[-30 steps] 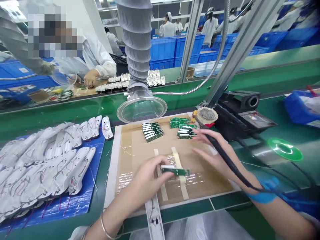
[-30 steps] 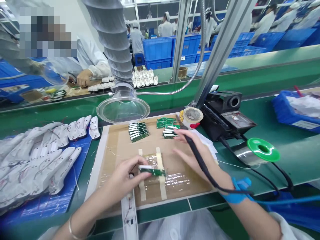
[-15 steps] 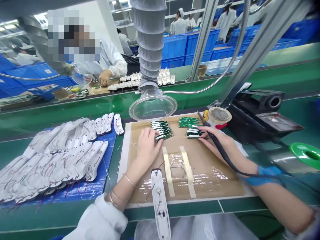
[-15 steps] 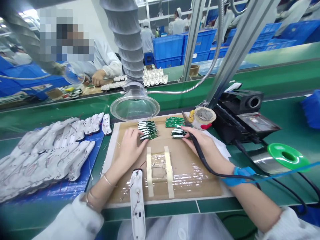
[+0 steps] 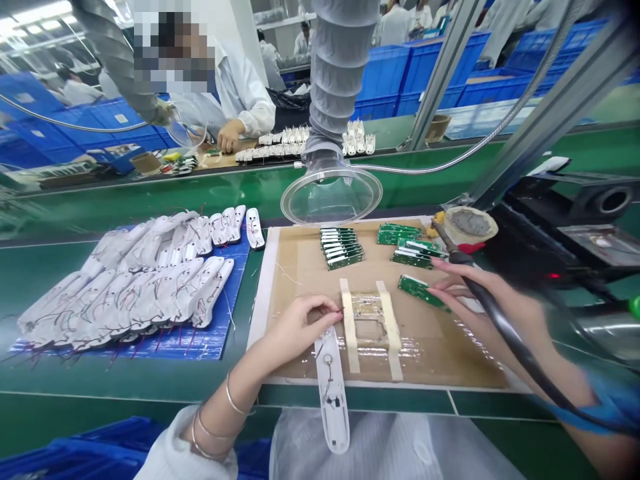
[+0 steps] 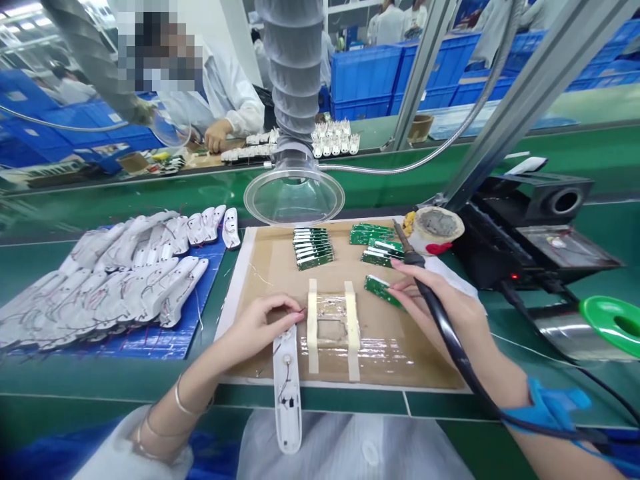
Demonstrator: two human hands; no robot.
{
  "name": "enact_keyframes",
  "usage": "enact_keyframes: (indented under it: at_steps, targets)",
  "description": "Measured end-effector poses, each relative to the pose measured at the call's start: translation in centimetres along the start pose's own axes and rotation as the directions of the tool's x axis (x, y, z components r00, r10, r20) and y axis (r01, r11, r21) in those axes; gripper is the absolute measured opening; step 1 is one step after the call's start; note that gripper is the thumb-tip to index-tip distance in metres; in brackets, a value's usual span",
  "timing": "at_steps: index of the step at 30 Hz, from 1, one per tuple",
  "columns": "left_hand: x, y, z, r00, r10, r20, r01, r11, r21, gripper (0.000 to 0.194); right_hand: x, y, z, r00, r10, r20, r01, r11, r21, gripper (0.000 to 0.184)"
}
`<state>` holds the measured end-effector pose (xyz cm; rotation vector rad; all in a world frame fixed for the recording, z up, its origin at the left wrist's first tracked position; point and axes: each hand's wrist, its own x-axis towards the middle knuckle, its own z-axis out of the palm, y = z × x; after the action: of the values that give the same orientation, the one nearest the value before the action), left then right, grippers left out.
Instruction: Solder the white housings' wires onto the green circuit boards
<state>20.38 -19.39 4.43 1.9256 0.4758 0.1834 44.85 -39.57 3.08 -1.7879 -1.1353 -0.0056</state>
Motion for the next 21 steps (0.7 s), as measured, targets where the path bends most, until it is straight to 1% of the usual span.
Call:
enact_keyframes:
  at_steps: [1, 2, 3, 5, 7, 8, 10, 12, 13, 15, 18, 21]
  targets:
    - [-0.1, -0.3, 0.2, 1.000, -0.005, -0.021, 0.004, 0.999, -0.032, 0.017, -0.6, -1.2, 0.3, 1.000, 0.023, -0.010, -0.023, 1.000, -0.012, 0.047]
    - [-0.1, -0.6, 0.4, 0.999, -0.008, -0.043, 0.006, 0.999, -0.054, 0.018, -1.2, -2.3, 0.7, 0.999, 0.040, 0.008, -0.040, 0.999, 0.023, 0.049]
    - [-0.1, -0.8, 0.5, 0.998, -0.011, -0.064, 0.006, 0.998, -0.069, 0.019, -1.7, -3.1, 1.2, 0.999, 0.036, 0.031, -0.039, 0.995, 0.095, 0.047]
    - [-0.1, -1.2, 0.7, 0.996, -0.009, -0.094, 0.001, 0.996, -0.086, 0.020, -2.3, -3.9, 2.4, 0.983, 0.061, 0.173, -0.091, 0.981, 0.170, 0.044]
    - [-0.1, -1.5, 0.8, 0.994, 0.000, -0.105, -0.009, 0.996, -0.086, 0.020, -2.3, -3.7, 3.5, 0.949, 0.061, 0.310, -0.129, 0.971, 0.203, 0.044]
    - [-0.2, -1.5, 0.8, 0.994, 0.004, -0.108, -0.013, 0.997, -0.080, 0.020, -2.1, -3.4, 3.9, 0.937, 0.051, 0.346, -0.126, 0.972, 0.200, 0.044]
    - [-0.2, -1.5, 0.8, 0.994, 0.012, -0.112, -0.020, 0.997, -0.069, 0.020, -1.6, -2.8, 4.3, 0.938, 0.014, 0.347, -0.070, 0.986, 0.149, 0.045]
    - [-0.3, -1.4, 0.8, 0.994, 0.020, -0.112, -0.027, 0.998, -0.063, 0.020, -1.2, -2.6, 4.3, 0.949, -0.032, 0.312, 0.011, 0.997, 0.070, 0.048]
    - [-0.3, -1.3, 0.7, 0.994, 0.025, -0.109, -0.032, 0.998, -0.062, 0.020, -1.2, -2.6, 4.2, 0.948, -0.057, 0.312, 0.044, 0.998, 0.047, 0.049]
    - [-0.3, -1.3, 0.7, 0.994, 0.036, -0.106, -0.043, 0.997, -0.063, 0.021, -1.4, -2.9, 3.9, 0.932, -0.071, 0.355, 0.069, 0.997, 0.019, 0.048]
    - [-0.3, -1.6, 0.8, 0.993, 0.023, -0.118, -0.036, 0.993, -0.113, 0.020, -2.1, -3.1, 3.8, 0.889, -0.062, 0.455, 0.079, 0.997, -0.018, 0.042]
    - [-0.3, -2.0, 0.9, 0.991, -0.011, -0.137, -0.017, 0.980, -0.198, 0.020, -2.7, -2.6, 3.9, 0.883, -0.121, 0.453, 0.134, 0.991, 0.005, 0.045]
